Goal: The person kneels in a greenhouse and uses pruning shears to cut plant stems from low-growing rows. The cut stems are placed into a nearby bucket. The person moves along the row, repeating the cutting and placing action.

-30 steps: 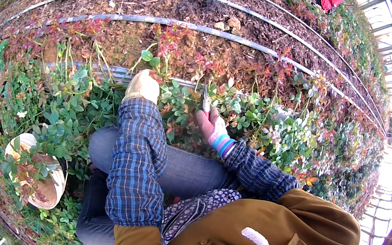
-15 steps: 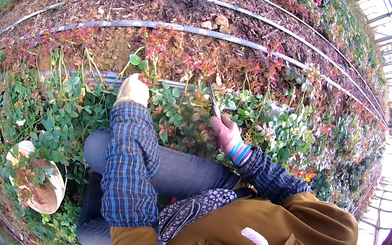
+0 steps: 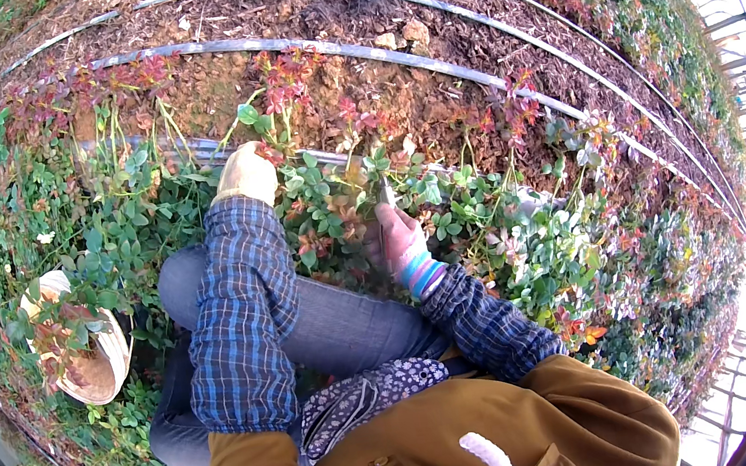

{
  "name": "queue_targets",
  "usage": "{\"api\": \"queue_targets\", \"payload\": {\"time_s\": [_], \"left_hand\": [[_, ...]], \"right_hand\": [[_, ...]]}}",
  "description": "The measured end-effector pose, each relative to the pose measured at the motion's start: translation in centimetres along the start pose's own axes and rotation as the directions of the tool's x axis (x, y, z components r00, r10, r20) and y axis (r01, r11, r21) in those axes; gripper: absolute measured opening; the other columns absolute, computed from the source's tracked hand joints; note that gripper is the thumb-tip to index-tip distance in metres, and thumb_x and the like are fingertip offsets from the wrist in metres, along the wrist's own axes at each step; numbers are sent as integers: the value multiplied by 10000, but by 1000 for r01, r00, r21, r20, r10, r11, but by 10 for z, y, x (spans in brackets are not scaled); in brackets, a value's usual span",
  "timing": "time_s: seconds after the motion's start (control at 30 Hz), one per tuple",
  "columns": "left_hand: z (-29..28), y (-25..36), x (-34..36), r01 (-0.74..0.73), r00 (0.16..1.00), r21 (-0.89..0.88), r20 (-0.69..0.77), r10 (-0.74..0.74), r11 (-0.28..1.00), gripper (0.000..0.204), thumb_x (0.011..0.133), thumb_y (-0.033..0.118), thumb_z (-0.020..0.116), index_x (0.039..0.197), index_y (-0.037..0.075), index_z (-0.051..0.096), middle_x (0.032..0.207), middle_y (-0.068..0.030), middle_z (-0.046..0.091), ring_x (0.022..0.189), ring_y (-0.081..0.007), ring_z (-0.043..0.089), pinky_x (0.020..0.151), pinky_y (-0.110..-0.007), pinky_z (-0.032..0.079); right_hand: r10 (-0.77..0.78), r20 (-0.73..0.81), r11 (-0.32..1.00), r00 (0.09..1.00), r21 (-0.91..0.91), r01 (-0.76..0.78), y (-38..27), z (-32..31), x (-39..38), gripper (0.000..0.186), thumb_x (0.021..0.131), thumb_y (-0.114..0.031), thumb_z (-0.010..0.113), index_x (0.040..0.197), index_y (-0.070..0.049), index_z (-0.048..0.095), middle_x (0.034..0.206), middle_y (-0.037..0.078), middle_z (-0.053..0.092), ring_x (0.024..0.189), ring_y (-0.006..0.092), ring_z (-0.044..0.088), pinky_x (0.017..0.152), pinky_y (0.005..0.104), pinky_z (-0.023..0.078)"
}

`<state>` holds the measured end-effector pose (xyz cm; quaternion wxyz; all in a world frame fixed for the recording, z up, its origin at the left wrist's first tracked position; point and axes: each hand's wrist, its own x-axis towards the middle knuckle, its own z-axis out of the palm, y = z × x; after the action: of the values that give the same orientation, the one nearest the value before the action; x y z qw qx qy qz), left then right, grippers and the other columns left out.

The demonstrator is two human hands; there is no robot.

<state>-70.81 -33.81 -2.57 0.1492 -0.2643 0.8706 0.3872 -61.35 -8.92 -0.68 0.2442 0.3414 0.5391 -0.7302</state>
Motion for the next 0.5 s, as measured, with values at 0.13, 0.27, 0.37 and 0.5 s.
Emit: {"api": "queue_targets", "payload": {"time_s": [0.13,0.27,0.37,0.5], "left_hand": [[-14,15,-16,41,999,20,21,-42,999,381,867,149,473,1223,84,594,1211,-175,608,1138,-305,573,966,-394,446],[-25,37,-35,41,999,76,-3,-41,996,383,870,166,471,1226,92,592,1227,-160,602,1146,-307,565,974,-393,441],[-32,44,-42,39,999,99,32,-42,994,396,889,168,436,1249,82,574,1264,-159,581,1169,-307,551,1004,-400,423],[-27,32,-35,8,1000,112,2,-8,994,407,891,160,432,1267,77,562,1304,-149,558,1213,-292,523,1036,-395,403]], "right_hand": [[13,59,1000,998,26,-14,0,-8,1,318,910,-383,603,961,-77,533,660,46,572,463,154,512,387,291,406],[-121,138,989,983,-67,131,18,-35,-4,330,895,-384,610,940,-58,585,712,39,602,538,153,551,470,287,452],[30,201,996,979,-91,-12,1,-47,-20,395,895,-419,601,1021,-44,587,763,38,598,641,164,604,548,301,511],[112,406,990,907,29,-135,-24,-61,-6,481,876,-437,625,1172,-69,536,788,74,639,661,209,653,532,338,559]]}}
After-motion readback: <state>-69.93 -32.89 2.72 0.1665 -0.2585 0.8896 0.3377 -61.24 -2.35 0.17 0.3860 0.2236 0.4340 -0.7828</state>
